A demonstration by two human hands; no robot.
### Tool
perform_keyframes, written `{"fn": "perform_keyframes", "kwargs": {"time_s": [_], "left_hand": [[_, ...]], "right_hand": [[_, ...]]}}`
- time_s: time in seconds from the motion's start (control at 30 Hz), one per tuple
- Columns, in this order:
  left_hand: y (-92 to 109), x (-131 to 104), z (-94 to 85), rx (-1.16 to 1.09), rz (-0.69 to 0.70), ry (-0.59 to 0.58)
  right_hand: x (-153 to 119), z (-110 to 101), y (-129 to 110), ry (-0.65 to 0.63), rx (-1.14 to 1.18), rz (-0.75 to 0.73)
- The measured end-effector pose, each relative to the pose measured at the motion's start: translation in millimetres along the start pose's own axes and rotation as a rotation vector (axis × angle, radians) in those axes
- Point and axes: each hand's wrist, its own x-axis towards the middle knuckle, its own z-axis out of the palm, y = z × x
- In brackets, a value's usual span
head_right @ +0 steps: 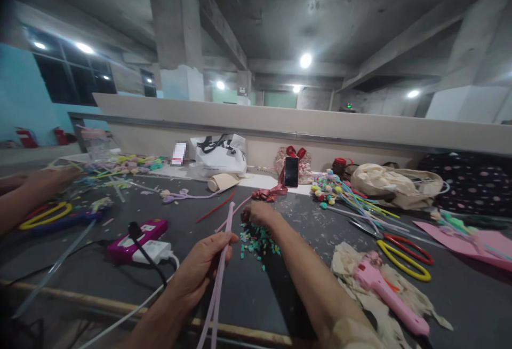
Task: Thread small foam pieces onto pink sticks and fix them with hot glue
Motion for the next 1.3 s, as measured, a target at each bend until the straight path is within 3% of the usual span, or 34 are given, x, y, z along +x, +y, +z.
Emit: {"fn": "perform_keyframes", "kwargs": {"time_s": [0.1,0.23,0.4,0.53,0.77,0.97,1.1,1.3], "left_hand": [[-0.6,0.7,-3.7,-0.010,0.001,-0.016],[0.5,-0.6,-4.0,-0.021,0.020,-0.015],[-1.6,-0.9,1.6,-0.009,-0.058,-0.027],[-8.1,0.5,3.8,0.015,-0.110,-0.084],[-21.3,-1.7,15.9,0.111,-0.110,-0.105],[-24.1,-5.2,21.6,0.185,-0.083,-0.074],[-16.9,-0.5,11.7,0.138,-0.083,-0.061],[-1.9,4.2,-4.2,0.054,-0.023,-0.002]], "right_hand": [[-9.4,-10.4,1.0,-0.020,0.055,-0.050],[-40.3,-21.4,10.4,0.037,0.077,0.020],[-82.9,-14.0,18.6,0.008,0.155,0.086],[-103.3,-14.0,15.4,0.110,0.347,0.141],[-110.1,-9.5,-22.2,0.151,0.877,0.172],[-106.1,-1.3,-36.5,0.202,1.103,0.185],[-111.4,-22.2,-22.3,0.285,1.141,0.197],[-122.0,-83.1,30.4,0.529,1.006,0.248]]}}
